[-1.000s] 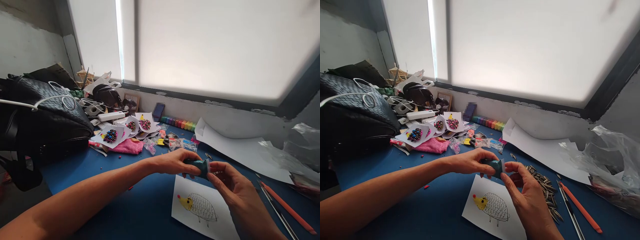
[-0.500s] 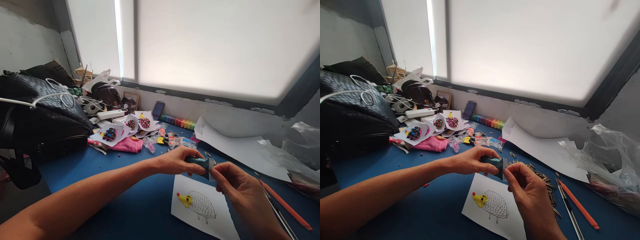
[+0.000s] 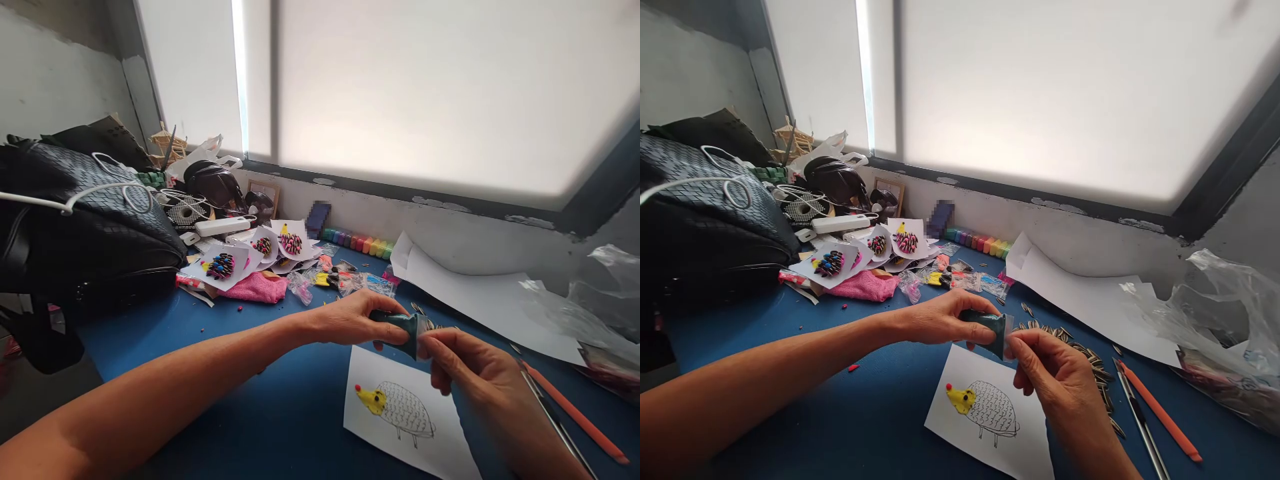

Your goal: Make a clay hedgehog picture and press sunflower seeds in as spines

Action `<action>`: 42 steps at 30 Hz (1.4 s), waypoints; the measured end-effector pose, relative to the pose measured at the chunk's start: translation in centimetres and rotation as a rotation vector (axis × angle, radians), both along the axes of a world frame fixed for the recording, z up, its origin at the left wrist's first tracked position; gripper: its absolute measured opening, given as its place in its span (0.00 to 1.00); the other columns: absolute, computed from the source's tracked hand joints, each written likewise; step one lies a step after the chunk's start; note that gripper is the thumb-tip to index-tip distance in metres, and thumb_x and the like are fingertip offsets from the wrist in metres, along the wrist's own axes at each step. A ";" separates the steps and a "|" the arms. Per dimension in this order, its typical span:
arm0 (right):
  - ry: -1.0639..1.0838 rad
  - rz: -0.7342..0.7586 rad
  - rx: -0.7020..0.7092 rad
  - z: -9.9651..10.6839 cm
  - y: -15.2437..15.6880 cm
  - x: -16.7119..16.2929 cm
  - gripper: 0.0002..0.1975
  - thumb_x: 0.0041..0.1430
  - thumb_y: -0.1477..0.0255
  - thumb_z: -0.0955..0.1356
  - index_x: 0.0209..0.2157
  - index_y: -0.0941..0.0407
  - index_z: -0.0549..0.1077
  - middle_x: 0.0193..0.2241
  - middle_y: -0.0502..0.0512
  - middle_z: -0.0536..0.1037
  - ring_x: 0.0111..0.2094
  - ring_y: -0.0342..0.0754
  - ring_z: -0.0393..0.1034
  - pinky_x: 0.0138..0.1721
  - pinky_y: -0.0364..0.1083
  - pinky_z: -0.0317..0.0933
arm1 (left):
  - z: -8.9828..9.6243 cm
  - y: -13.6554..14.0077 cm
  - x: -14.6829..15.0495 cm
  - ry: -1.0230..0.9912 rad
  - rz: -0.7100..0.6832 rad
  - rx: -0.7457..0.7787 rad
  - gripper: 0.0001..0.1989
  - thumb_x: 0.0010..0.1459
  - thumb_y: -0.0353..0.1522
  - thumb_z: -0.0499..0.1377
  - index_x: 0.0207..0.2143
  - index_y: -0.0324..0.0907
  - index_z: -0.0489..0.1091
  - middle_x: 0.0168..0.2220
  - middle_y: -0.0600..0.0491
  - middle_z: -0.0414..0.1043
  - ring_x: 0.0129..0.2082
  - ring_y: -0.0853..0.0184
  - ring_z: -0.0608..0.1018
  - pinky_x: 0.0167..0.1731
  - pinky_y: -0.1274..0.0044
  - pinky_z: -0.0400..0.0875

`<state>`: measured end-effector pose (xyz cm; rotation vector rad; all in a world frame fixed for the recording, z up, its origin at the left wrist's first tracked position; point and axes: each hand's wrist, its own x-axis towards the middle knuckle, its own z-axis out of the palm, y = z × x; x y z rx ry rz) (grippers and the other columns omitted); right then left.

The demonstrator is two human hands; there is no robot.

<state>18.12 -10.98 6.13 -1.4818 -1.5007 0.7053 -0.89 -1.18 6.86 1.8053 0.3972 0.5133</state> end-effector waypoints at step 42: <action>-0.203 0.028 0.086 -0.4 -1.3 -1.0 0.18 0.54 0.53 0.70 0.24 0.53 0.73 0.18 0.46 0.66 0.20 0.41 0.59 0.20 0.40 0.56 | 0.2 -2.3 1.0 0.130 0.159 0.189 0.06 0.56 0.27 0.56 0.27 0.38 0.71 0.24 0.57 0.70 0.25 0.75 0.70 0.24 0.82 0.61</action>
